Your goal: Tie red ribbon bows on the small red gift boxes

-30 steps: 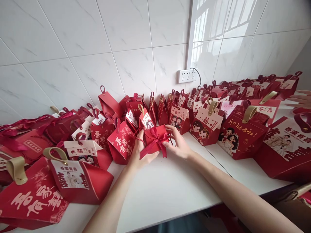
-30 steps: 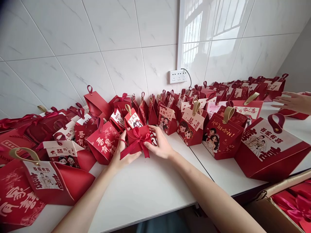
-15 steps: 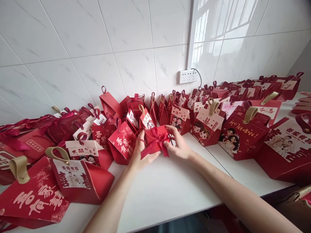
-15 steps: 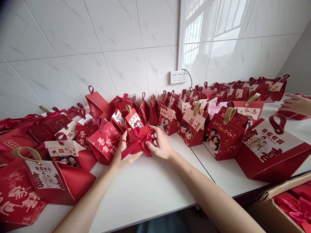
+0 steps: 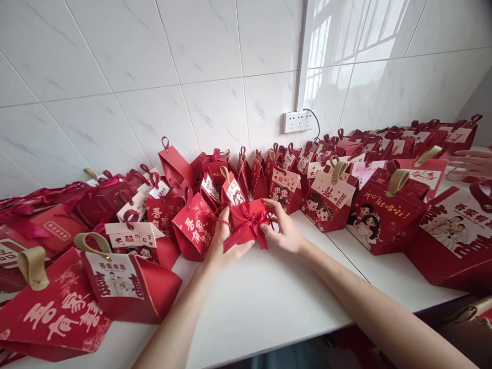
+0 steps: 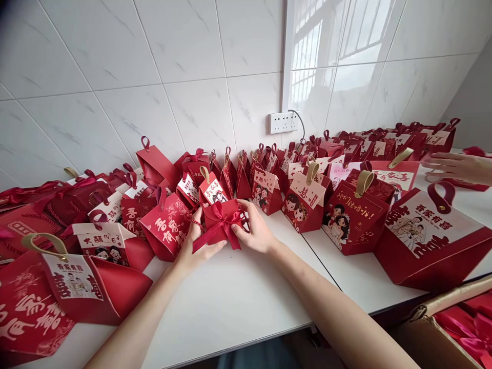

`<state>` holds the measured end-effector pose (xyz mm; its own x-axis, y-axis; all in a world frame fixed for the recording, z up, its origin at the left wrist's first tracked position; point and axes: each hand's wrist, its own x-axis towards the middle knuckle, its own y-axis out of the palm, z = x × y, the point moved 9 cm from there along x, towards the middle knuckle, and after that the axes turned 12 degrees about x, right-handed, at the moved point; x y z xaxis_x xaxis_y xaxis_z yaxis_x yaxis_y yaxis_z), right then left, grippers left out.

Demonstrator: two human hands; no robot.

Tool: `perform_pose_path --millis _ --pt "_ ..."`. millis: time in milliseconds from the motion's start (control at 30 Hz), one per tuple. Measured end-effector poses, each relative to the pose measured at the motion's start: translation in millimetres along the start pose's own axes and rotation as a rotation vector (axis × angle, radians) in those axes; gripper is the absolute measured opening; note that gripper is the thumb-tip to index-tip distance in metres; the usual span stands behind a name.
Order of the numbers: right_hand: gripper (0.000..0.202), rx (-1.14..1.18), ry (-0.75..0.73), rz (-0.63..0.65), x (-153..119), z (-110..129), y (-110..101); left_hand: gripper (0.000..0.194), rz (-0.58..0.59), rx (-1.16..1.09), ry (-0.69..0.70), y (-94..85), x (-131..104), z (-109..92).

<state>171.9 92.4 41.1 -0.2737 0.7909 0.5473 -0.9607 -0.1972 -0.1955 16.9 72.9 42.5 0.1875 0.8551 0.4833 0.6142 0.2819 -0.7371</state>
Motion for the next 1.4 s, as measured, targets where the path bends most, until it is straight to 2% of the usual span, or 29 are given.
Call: perform_pose_path --millis 200,367,567,1133,1400 --pt "0.055 -0.001 0.001 -0.003 0.3 0.3 0.3 0.099 0.021 -0.004 -0.018 1.3 -0.3 1.3" --pt "0.054 0.003 -0.001 0.003 0.3 -0.2 1.0 0.102 -0.021 -0.07 -0.01 4.4 1.4 6.7" --pt "0.054 0.005 -0.005 0.001 0.4 -0.1 0.9 0.102 -0.015 -0.08 -0.001 6.5 1.9 8.6" --pt "0.054 -0.003 -0.007 -0.002 0.3 -2.2 0.1 0.103 -0.053 -0.051 0.054 2.9 2.3 3.7" --pt "0.06 -0.033 -0.052 -0.023 2.4 1.6 -0.9 0.094 -0.04 -0.012 -0.024 -2.7 3.6 5.2"
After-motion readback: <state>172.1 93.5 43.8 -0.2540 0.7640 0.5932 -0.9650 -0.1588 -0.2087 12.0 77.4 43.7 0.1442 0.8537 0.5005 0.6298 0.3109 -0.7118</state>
